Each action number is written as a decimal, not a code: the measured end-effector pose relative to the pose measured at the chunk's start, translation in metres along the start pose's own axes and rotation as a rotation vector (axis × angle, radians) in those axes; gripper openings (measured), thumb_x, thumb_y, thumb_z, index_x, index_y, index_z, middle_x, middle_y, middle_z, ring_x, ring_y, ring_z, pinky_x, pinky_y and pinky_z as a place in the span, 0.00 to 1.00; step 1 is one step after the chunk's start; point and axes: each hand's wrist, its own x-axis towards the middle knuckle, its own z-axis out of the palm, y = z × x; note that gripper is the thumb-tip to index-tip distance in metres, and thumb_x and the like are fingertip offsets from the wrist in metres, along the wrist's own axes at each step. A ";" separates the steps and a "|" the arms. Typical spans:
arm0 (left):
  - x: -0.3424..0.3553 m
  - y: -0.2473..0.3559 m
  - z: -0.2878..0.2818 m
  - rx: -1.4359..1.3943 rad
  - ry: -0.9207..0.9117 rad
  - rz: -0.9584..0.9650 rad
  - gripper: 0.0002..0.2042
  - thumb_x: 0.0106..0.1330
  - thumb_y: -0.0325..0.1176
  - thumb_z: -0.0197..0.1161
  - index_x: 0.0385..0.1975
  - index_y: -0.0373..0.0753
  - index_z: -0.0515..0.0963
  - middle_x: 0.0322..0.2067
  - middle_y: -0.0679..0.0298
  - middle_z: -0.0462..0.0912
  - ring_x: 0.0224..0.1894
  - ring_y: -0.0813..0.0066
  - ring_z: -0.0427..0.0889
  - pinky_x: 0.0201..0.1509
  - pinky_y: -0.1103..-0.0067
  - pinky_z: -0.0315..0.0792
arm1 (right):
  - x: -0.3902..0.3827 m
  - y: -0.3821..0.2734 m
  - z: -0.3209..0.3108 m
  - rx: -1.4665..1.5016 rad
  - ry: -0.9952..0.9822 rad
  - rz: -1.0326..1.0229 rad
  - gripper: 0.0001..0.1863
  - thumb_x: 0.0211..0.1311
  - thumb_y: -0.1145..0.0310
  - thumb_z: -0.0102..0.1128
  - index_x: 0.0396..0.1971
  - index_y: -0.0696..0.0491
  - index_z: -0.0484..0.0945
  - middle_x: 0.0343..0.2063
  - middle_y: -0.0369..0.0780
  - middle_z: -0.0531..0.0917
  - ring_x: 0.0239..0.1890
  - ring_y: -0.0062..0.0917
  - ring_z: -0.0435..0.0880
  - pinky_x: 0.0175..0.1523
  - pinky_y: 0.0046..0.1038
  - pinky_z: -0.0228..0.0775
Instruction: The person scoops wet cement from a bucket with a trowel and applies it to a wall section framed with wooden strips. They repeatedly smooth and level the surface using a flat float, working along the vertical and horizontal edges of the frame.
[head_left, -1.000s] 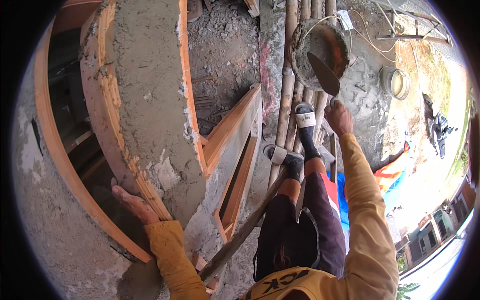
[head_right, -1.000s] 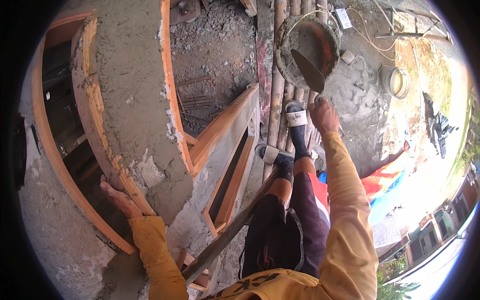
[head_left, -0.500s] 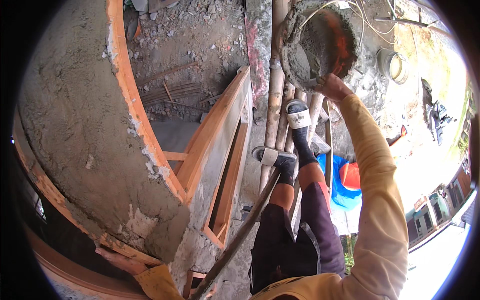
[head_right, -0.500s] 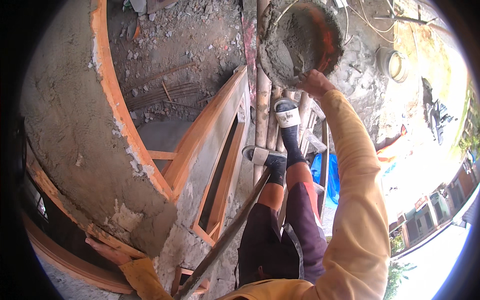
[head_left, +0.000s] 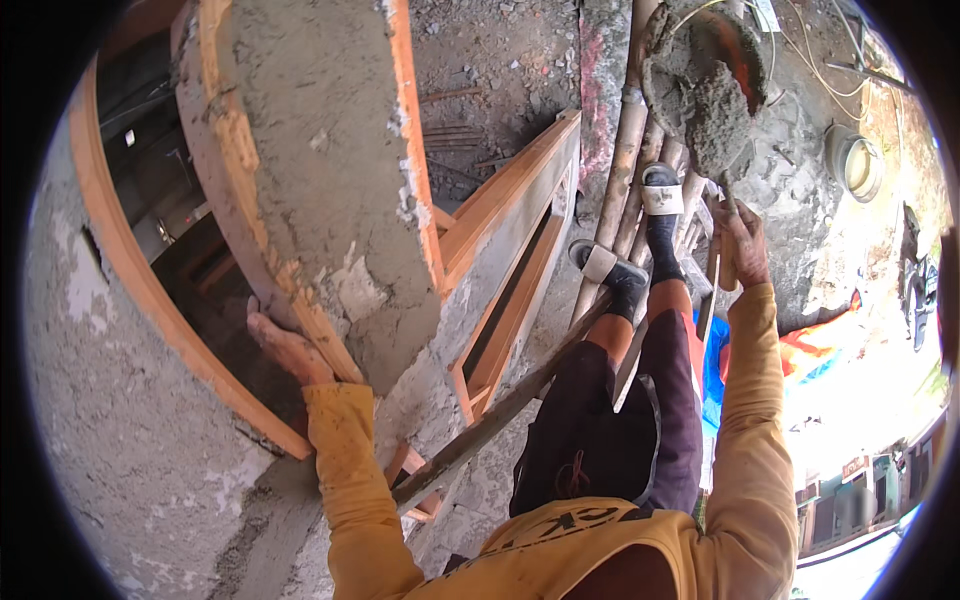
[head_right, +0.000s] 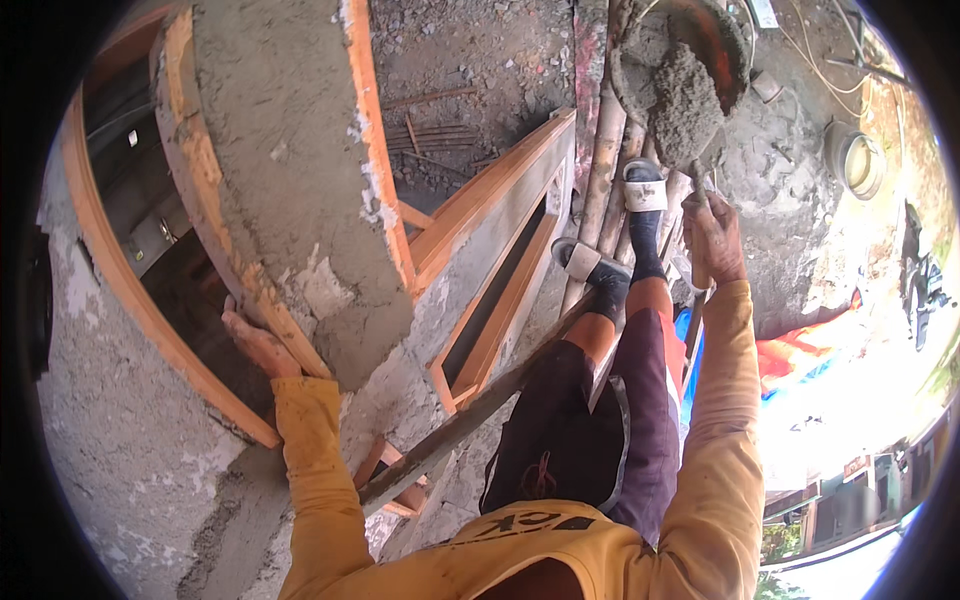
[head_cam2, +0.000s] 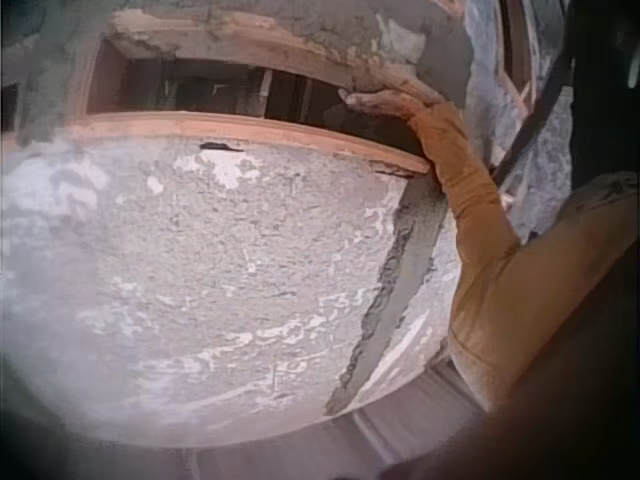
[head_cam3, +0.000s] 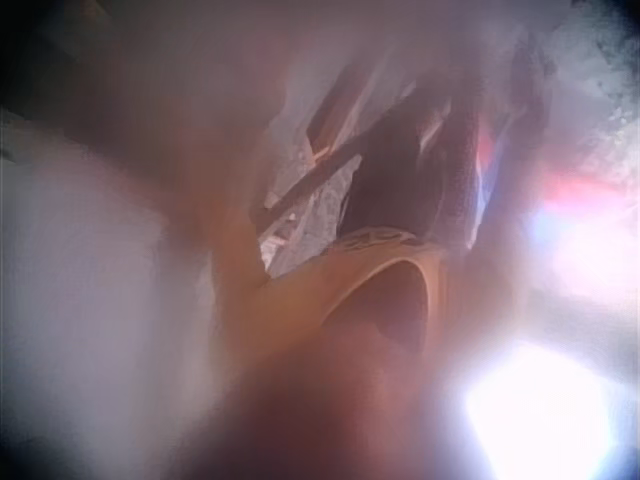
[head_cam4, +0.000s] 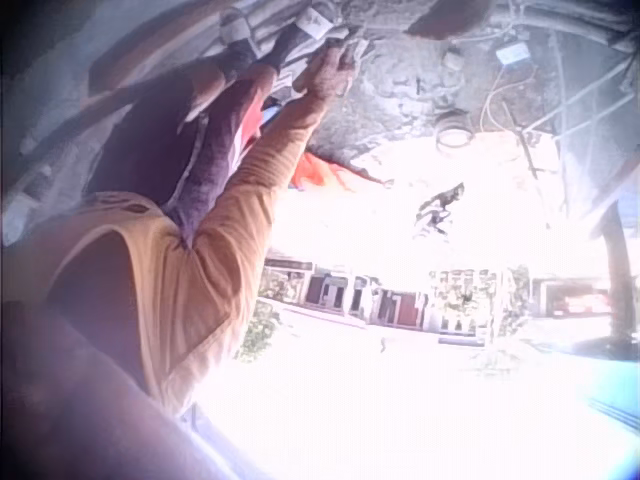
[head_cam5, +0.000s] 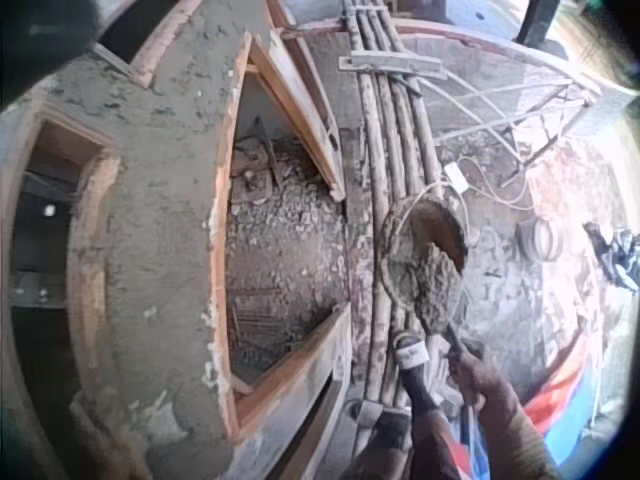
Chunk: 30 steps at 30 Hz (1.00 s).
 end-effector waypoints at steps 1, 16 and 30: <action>0.003 -0.017 -0.005 -0.065 -0.007 0.010 0.32 0.69 0.54 0.31 0.54 0.28 0.64 0.53 0.45 0.66 0.57 0.54 0.64 0.60 0.66 0.59 | -0.027 -0.012 0.016 0.044 0.002 -0.012 0.14 0.52 0.62 0.53 0.30 0.58 0.74 0.17 0.35 0.72 0.16 0.17 0.69 0.22 0.21 0.62; -0.099 0.065 -0.171 -0.690 -0.199 0.633 0.30 0.66 0.52 0.34 0.61 0.35 0.56 0.61 0.46 0.56 0.66 0.52 0.52 0.68 0.59 0.43 | -0.317 -0.030 0.365 -0.101 -0.237 -0.231 0.14 0.56 0.66 0.56 0.35 0.57 0.64 0.27 0.51 0.72 0.33 0.51 0.73 0.36 0.40 0.65; -0.030 -0.015 -0.036 -0.001 -0.044 0.105 0.30 0.69 0.52 0.33 0.57 0.29 0.60 0.58 0.45 0.61 0.61 0.52 0.60 0.63 0.66 0.56 | -0.039 -0.046 0.051 -0.947 0.267 -0.036 0.21 0.54 0.55 0.50 0.35 0.59 0.74 0.33 0.57 0.78 0.41 0.50 0.76 0.46 0.43 0.68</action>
